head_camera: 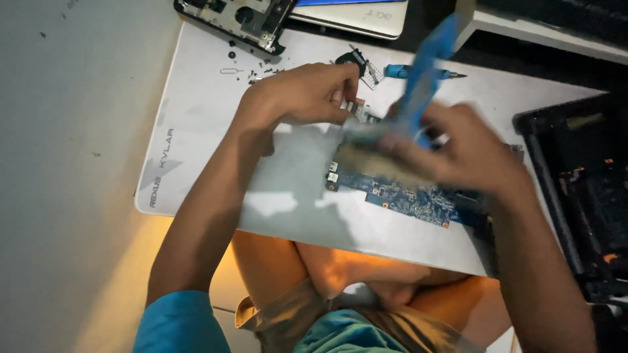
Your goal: Cleaning a laptop motherboard using a brush and then inspecting a small component.
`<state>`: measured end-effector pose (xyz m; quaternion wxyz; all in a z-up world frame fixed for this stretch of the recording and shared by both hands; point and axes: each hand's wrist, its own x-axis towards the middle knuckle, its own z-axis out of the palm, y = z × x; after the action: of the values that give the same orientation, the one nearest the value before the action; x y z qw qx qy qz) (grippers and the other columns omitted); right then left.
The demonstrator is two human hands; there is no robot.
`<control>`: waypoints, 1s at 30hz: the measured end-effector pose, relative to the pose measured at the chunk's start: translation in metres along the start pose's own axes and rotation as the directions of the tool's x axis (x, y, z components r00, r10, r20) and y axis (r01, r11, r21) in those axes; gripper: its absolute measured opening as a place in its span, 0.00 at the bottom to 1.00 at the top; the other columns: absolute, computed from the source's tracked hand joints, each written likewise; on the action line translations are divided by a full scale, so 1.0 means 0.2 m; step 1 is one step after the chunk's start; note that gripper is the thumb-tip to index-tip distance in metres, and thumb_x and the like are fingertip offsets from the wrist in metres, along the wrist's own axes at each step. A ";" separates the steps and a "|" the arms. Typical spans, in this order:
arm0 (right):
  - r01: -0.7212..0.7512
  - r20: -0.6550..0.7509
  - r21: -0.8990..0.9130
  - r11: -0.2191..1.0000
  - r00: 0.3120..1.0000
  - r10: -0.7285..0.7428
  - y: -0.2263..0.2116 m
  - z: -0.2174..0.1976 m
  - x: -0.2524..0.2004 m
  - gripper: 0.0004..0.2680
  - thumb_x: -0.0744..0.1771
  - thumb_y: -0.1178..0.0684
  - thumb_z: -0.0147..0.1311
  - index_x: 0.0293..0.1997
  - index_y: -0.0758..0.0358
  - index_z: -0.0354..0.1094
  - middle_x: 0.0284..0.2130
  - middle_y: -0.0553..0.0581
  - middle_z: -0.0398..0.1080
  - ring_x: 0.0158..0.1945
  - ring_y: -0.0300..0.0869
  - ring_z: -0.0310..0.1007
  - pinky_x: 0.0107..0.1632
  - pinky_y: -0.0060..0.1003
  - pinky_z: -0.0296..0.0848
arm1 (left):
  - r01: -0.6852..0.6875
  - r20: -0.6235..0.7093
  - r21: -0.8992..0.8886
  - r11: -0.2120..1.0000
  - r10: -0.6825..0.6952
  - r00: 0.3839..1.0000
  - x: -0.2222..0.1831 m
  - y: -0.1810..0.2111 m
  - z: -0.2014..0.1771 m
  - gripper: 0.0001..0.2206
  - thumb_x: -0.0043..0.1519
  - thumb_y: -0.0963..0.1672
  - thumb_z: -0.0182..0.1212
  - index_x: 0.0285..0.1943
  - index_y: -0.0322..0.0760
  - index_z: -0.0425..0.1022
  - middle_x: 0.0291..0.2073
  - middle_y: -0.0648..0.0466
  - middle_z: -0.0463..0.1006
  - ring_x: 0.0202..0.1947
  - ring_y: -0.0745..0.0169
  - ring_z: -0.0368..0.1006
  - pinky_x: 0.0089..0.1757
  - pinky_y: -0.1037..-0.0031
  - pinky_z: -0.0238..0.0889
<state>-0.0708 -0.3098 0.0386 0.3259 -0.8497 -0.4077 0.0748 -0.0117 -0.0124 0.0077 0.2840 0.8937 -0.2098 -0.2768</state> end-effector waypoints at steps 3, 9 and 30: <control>-0.128 -0.245 -0.103 0.986 0.964 0.099 0.06 -0.06 -0.07 0.13 0.79 0.49 0.61 0.63 0.73 0.76 0.54 0.69 0.82 0.51 0.55 0.85 0.48 0.44 0.83 | -0.017 0.030 -0.030 0.999 0.017 0.999 0.02 -0.02 0.00 0.22 0.70 0.53 0.78 0.63 0.46 0.73 0.43 0.56 0.80 0.39 0.58 0.75 0.41 0.62 0.63; -0.159 -0.153 0.021 0.987 0.975 0.160 -0.05 0.06 -0.30 0.09 0.71 0.49 0.70 0.53 0.62 0.83 0.39 0.52 0.85 0.32 0.38 0.78 0.35 0.33 0.73 | 0.063 0.023 -0.039 0.997 -0.063 0.998 -0.04 0.05 -0.01 0.20 0.69 0.53 0.77 0.59 0.49 0.71 0.44 0.60 0.78 0.41 0.60 0.73 0.43 0.63 0.62; -0.217 -0.348 -0.078 0.973 0.921 0.177 -0.08 0.11 -0.51 0.09 0.75 0.50 0.66 0.54 0.67 0.80 0.52 0.62 0.84 0.45 0.46 0.85 0.43 0.37 0.79 | 0.077 0.032 0.027 0.997 -0.078 0.996 -0.08 0.11 -0.03 0.21 0.70 0.53 0.76 0.62 0.47 0.71 0.46 0.56 0.80 0.43 0.56 0.74 0.43 0.59 0.64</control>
<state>-0.1558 -0.3670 0.0168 0.3325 -0.9039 -0.2617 -0.0634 -0.0250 -0.0184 0.0311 0.2577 0.9001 -0.1831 -0.2997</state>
